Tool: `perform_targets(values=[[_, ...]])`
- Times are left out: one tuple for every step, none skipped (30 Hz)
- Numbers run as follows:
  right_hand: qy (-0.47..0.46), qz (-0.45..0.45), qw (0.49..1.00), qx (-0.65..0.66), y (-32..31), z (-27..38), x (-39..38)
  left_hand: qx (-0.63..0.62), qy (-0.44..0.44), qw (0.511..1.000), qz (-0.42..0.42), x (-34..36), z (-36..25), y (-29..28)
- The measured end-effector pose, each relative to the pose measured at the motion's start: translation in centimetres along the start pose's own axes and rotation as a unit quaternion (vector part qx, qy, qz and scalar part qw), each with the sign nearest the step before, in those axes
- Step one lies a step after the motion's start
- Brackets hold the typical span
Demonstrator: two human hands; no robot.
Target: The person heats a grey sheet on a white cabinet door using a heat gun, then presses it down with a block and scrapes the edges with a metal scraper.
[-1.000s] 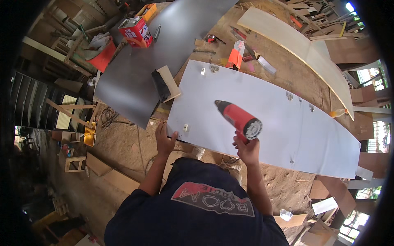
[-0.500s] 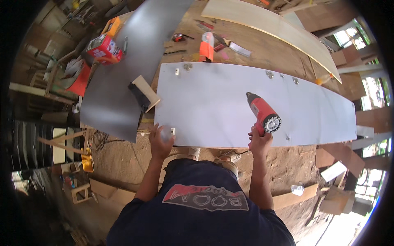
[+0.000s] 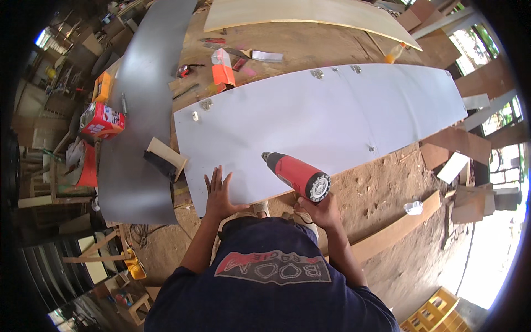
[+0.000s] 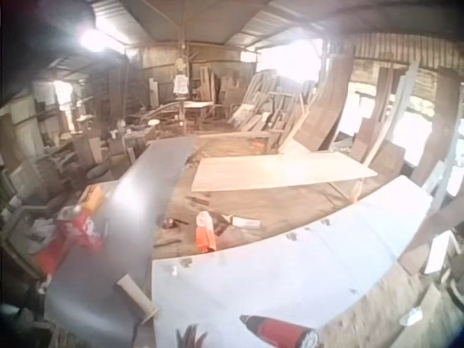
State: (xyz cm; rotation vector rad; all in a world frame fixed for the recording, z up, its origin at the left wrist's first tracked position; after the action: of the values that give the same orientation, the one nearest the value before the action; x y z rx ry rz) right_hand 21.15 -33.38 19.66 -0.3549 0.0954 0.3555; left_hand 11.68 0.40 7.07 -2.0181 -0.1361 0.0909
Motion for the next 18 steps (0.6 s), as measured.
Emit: perform_targets(values=[[0.039,-0.021,0.999,0.01,-0.3,-0.2,-0.5,-0.006,0.001,1.0,-0.009,0.0,0.0,0.1],[0.077,-0.042,0.996,0.02,-0.6,-0.5,-1.1,-0.012,0.001,1.0,-0.018,-0.1,0.1,0.3],[0.059,-0.078,0.995,0.011,-1.0,-1.1,-1.2,-0.013,0.008,1.0,-0.014,-0.1,0.2,0.4],[0.051,-0.102,0.993,0.011,-1.7,-1.7,-1.3,-0.01,0.009,0.999,-0.03,-0.1,0.3,0.5],[0.058,-0.144,0.988,0.002,-2.2,-2.2,-1.5,-0.007,0.01,0.999,-0.046,-0.2,0.5,0.6],[0.065,-0.187,0.98,-0.009,-2.7,-2.2,-1.6,-0.01,0.015,0.999,-0.042,-0.2,0.4,0.7],[0.073,-0.21,0.975,-0.027,-3.3,-2.1,-1.7,-0.01,0.021,0.999,-0.046,-0.2,0.3,0.7],[0.065,-0.241,0.967,-0.051,-3.8,-1.9,-2.0,-0.01,0.025,0.998,-0.051,-0.2,0.3,0.7],[0.063,-0.272,0.96,-0.01,-3.8,-1.0,-2.0,-0.012,0.03,0.998,-0.049,-0.1,0.3,0.7],[0.061,-0.302,0.951,0.032,-3.8,-0.5,-2.1,-0.015,0.035,0.998,-0.05,0.1,0.3,0.7],[0.062,-0.306,0.95,0.03,-4.0,-0.9,-2.4,-0.018,0.041,0.998,-0.051,0.2,0.3,0.7],[0.059,-0.28,0.958,0.008,-4.1,-1.2,-2.7,-0.019,0.044,0.998,-0.05,0.3,0.3,0.6],[0.055,-0.253,0.966,-0.015,-4.2,-1.4,-3.1,-0.019,0.043,0.998,-0.043,0.4,0.3,0.6],[0.056,-0.256,0.965,-0.015,-4.2,-1.4,-3.6,-0.019,0.042,0.998,-0.037,0.4,0.2,0.6],[0.065,-0.207,0.976,-0.002,-3.7,-0.6,-4.0,-0.018,0.045,0.998,-0.035,0.4,0.2,0.6],[0.074,-0.158,0.985,0.011,-3.2,-0.2,-4.3,-0.02,0.044,0.998,-0.032,0.3,0.3,0.6],[0.049,-0.127,0.991,0.0,-2.7,-0.5,-4.6,-0.022,0.044,0.998,-0.03,0.3,0.3,0.6],[0.047,-0.102,0.994,0.014,-2.0,-0.6,-4.8,-0.022,0.047,0.998,-0.027,0.4,0.2,0.6]])
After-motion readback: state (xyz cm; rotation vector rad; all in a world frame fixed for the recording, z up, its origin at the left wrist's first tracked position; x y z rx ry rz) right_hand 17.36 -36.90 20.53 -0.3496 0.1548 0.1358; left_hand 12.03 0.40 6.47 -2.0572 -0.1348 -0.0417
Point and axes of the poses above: each hand's wrist, its own x-axis towards the middle knuckle, its own y-axis out of the palm, z = x × y, the point moved 1 cm from there along x, towards the middle knuckle, and after that the axes turned 6 degrees about -y, right-handed, at the moved point
